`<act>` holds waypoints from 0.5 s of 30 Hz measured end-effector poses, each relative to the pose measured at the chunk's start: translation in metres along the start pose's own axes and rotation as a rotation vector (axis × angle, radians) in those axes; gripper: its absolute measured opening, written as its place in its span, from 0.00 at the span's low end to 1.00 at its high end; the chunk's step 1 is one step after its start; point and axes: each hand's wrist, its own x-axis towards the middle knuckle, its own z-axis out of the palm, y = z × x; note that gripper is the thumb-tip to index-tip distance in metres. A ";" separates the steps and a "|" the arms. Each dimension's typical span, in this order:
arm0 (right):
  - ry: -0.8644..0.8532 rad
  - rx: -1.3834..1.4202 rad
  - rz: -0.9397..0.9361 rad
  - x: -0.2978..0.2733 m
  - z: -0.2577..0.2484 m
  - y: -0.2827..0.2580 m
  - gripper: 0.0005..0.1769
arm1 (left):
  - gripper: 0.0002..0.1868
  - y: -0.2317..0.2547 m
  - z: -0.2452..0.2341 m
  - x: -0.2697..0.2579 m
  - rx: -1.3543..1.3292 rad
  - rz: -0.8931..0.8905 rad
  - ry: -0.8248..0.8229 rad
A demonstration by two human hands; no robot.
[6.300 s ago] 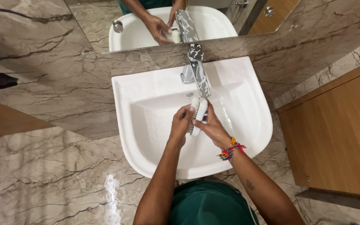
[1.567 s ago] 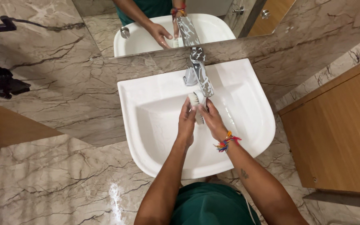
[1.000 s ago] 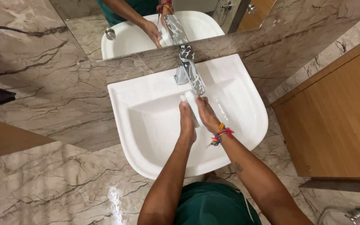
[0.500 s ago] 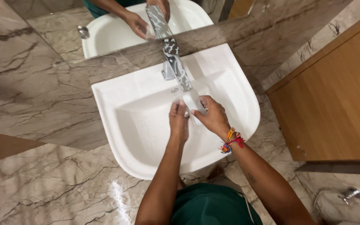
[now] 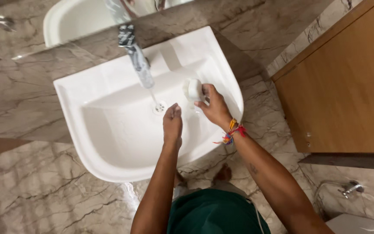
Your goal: The person cleans a hand brush at a bathroom sink by applying soap to it and scrubbing the bristles with their fingers under running water.
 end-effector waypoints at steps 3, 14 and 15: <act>-0.051 0.050 -0.014 0.007 -0.026 0.001 0.30 | 0.26 0.019 0.029 -0.026 0.372 0.078 -0.009; -0.233 0.279 -0.147 0.009 -0.099 0.027 0.30 | 0.21 0.004 0.104 -0.069 0.589 0.542 0.116; -0.231 0.413 -0.107 0.004 -0.106 0.029 0.30 | 0.22 0.009 0.113 -0.079 0.553 0.556 0.121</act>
